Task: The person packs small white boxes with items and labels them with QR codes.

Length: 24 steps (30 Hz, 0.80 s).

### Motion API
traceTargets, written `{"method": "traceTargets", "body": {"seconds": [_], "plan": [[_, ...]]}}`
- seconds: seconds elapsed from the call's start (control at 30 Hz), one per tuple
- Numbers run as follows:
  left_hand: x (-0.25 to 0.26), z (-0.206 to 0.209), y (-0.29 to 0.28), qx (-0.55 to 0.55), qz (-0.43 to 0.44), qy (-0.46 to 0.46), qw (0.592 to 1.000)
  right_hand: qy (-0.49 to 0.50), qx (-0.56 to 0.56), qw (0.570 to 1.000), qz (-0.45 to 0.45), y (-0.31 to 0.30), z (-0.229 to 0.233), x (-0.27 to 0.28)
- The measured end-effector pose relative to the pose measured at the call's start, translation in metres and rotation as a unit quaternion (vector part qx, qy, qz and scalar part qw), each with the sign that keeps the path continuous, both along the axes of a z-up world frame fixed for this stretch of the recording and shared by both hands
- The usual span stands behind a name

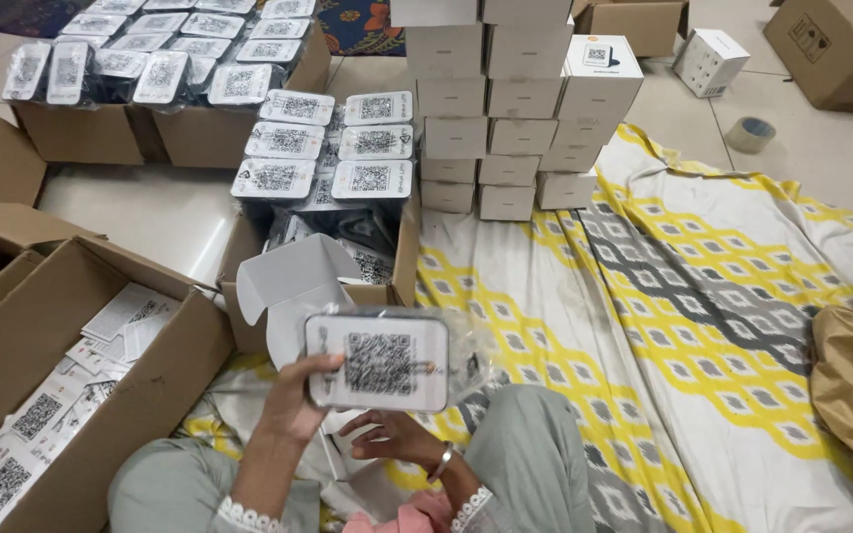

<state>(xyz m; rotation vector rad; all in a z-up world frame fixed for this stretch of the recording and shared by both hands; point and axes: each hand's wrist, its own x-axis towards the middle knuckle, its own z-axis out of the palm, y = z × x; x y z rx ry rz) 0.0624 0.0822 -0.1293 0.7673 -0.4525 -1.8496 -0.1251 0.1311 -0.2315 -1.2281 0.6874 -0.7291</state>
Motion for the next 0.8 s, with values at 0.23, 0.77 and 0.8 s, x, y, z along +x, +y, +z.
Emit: {"method": "traceTargets", "body": {"seconds": [0.23, 0.77, 0.8], "plan": [[0.037, -0.109, 0.065, 0.06, 0.153, 0.118, 0.979, -0.255, 0.105, 0.961, 0.0, -0.006, -0.076, -0.028], [0.042, -0.092, 0.102, -0.111, -0.22, -0.356, 0.901, -0.332, 0.303, 0.884, -0.128, 0.002, -0.059, -0.027], [0.042, -0.105, 0.102, -0.159, -0.238, -0.38, 0.88, -0.338, 0.28, 0.895, -0.078, 0.003, -0.065, -0.028]]}}
